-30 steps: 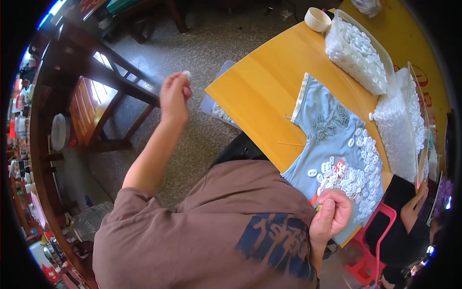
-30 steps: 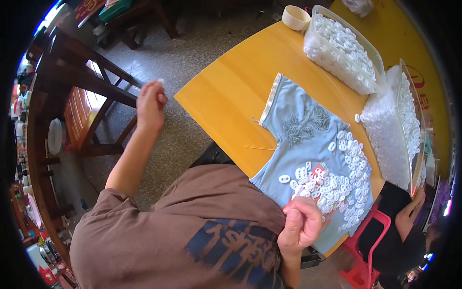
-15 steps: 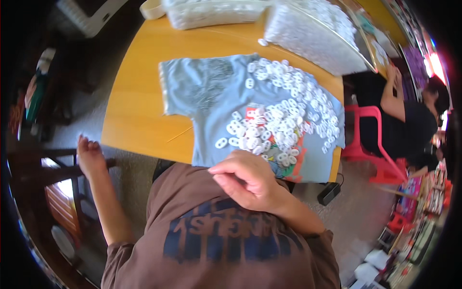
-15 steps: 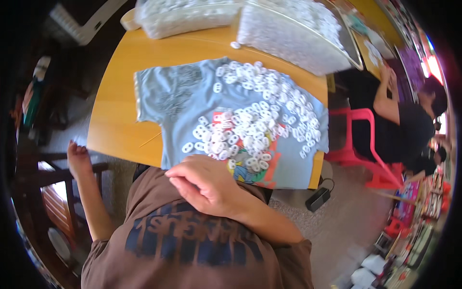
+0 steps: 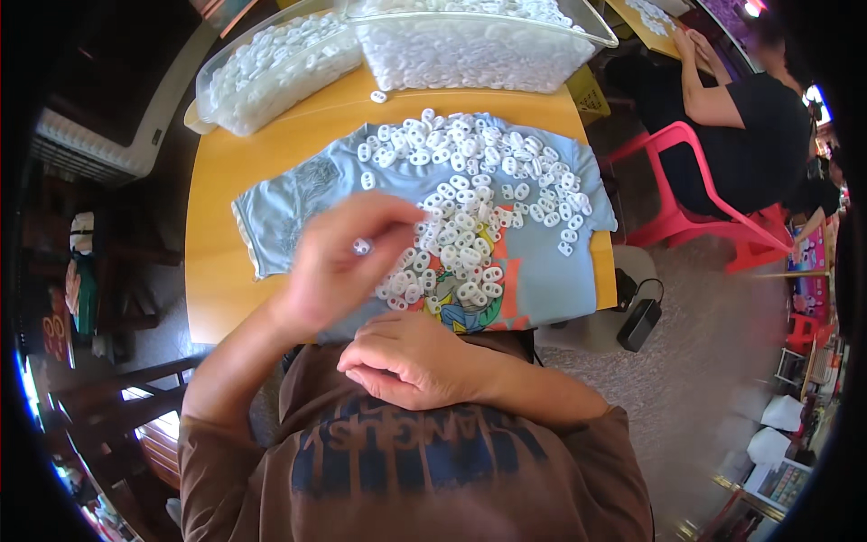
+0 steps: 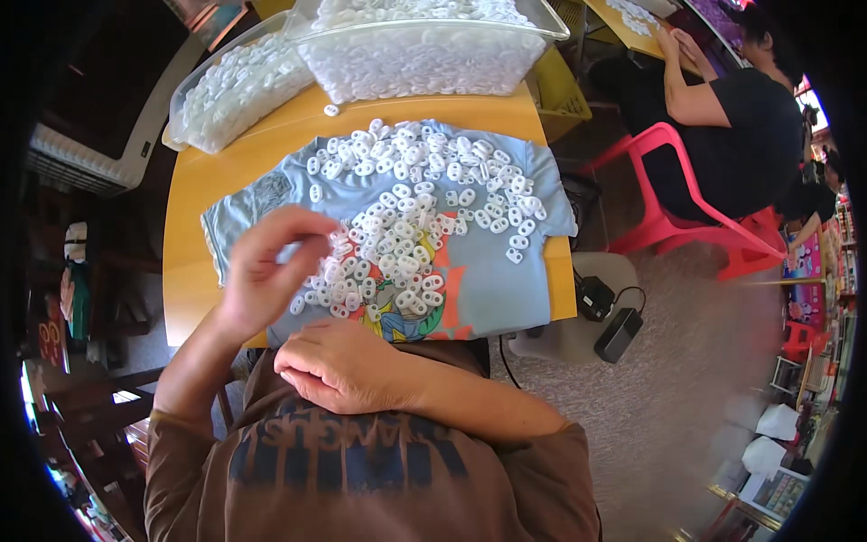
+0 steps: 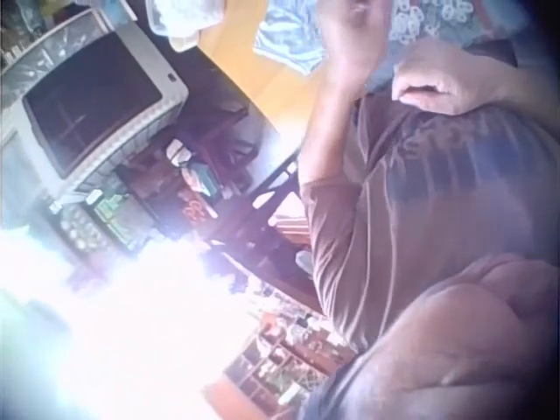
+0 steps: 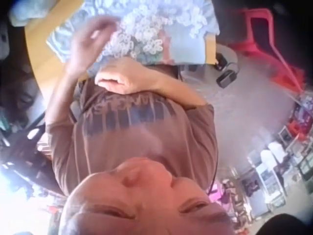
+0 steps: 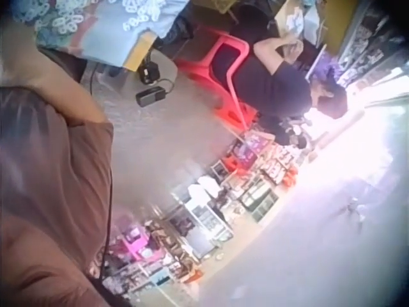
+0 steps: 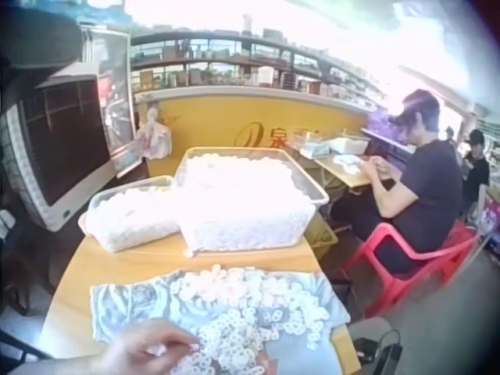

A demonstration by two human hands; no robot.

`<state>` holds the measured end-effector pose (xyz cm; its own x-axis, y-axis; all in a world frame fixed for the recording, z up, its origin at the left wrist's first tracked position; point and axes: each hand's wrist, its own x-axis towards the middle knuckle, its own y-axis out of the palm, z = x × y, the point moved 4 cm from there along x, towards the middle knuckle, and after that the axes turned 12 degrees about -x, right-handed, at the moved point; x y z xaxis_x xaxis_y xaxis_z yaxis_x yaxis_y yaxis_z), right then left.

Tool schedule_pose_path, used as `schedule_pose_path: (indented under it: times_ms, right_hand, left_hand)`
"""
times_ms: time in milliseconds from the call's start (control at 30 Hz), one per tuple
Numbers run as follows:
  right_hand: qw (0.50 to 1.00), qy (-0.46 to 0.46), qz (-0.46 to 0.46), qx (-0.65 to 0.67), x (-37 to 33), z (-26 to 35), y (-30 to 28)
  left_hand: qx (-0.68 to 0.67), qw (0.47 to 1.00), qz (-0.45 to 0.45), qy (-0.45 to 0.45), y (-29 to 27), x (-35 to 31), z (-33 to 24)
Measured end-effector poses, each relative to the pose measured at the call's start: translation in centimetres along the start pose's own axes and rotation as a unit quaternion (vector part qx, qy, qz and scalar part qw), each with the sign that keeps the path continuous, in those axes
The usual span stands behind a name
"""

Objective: Assembling small white plastic components by threading them with a needle and wire.

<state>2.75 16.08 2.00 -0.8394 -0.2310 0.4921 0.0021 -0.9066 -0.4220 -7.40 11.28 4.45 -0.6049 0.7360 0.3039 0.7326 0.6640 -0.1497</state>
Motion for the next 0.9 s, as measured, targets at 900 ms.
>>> schedule_pose_path:
  times_ms: [900]
  right_hand:
    - [0.997, 0.061, -0.017, 0.038, -2.5, -2.0, -2.9]
  left_hand:
    - [0.269, 0.857, 0.359, 0.253, 16.2, 8.1, 3.4]
